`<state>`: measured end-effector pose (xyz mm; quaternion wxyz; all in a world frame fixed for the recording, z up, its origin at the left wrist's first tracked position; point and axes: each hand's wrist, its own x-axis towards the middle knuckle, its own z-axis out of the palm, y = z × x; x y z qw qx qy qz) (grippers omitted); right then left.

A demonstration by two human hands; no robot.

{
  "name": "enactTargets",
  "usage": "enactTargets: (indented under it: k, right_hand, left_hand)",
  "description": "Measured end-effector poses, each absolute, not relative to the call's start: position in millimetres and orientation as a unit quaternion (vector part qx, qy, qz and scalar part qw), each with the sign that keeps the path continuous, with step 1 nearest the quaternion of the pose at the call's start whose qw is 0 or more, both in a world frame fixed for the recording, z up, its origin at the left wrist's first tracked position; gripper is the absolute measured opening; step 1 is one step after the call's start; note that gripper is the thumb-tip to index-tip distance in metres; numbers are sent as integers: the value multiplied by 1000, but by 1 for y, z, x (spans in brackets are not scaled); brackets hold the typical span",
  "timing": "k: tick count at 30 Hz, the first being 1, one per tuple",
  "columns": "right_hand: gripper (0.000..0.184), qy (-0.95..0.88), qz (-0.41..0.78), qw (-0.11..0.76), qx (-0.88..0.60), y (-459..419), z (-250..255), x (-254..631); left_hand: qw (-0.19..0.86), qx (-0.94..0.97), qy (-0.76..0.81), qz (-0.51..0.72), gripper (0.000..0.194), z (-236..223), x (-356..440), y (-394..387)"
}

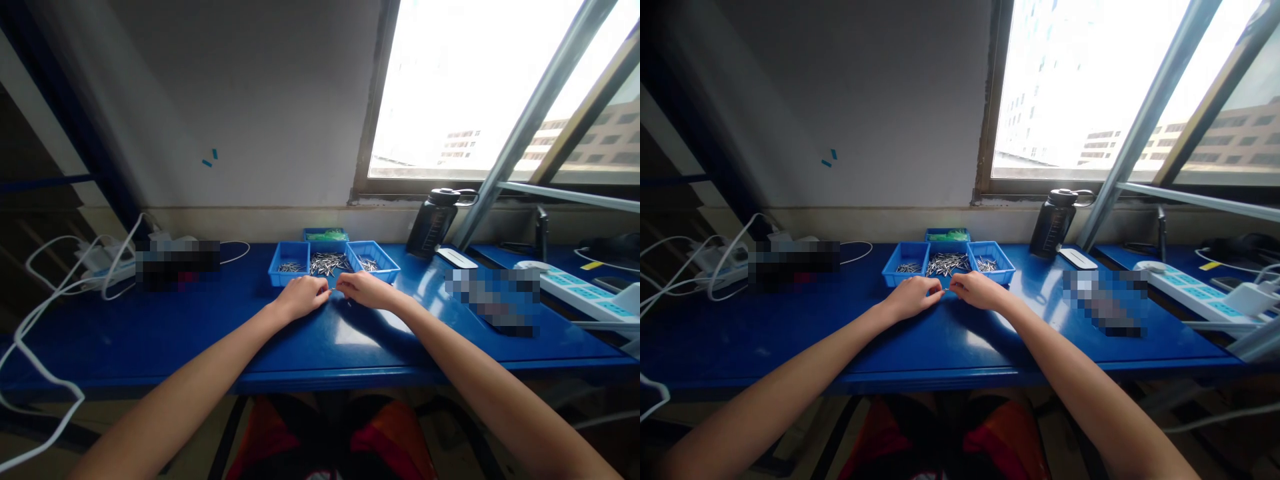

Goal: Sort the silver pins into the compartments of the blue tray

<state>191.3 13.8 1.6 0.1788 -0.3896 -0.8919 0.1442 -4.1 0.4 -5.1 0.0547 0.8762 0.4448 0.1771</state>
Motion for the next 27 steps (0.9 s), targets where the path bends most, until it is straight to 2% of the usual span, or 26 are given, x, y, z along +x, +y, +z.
enactTargets:
  k: [6,12,20,27]
  right_hand:
    - [20,-870,152,194,-427,17,2,195]
    - [21,-852,241,145,-441,16,1,196]
    - [19,-867,190,167,-430,17,0,194]
    - [29,-846,305,187,-395,12,2,190]
  left_hand:
    - [82,866,456,189,31,-4,-6,1]
    - [70,865,461,186,31,-3,-5,0]
    - [70,870,428,233,27,-2,-5,0]
    - [98,877,384,271,23,-1,-1,0]
